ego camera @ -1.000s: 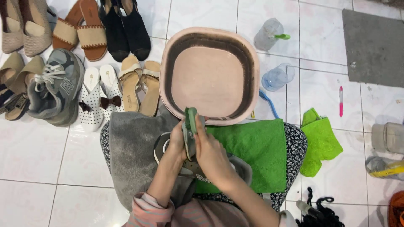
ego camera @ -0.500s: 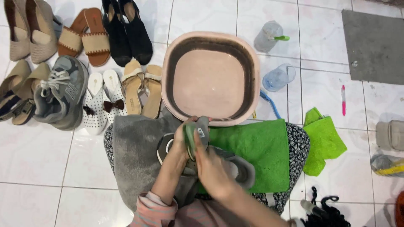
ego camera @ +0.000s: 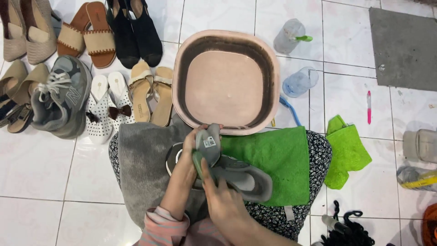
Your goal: Cleaning the logo and side of a New Balance sneaker using a small brush and water from a basin.
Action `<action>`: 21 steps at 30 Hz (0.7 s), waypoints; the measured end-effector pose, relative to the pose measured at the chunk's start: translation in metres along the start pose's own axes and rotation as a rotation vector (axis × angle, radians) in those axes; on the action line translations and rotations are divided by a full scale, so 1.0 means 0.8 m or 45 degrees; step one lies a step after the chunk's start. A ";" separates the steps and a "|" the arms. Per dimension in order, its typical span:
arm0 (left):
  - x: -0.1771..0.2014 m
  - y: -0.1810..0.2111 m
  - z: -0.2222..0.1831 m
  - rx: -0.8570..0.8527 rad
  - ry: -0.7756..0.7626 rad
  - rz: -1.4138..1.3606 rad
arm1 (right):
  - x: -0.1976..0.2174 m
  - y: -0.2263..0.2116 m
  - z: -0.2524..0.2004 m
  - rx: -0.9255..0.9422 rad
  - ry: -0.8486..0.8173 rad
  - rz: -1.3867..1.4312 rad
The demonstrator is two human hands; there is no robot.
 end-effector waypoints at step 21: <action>-0.005 -0.012 0.006 0.182 -0.354 -0.117 | -0.059 0.049 -0.003 0.040 0.140 -0.283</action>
Point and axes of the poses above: each hand's wrist, its own z-axis towards the middle knuckle, its own x-axis out of the back of the hand, y = z × x, the point moved 5 cm from there along z, towards the middle knuckle, and after that the axes turned 4 degrees about x, right-handed, at the moved point
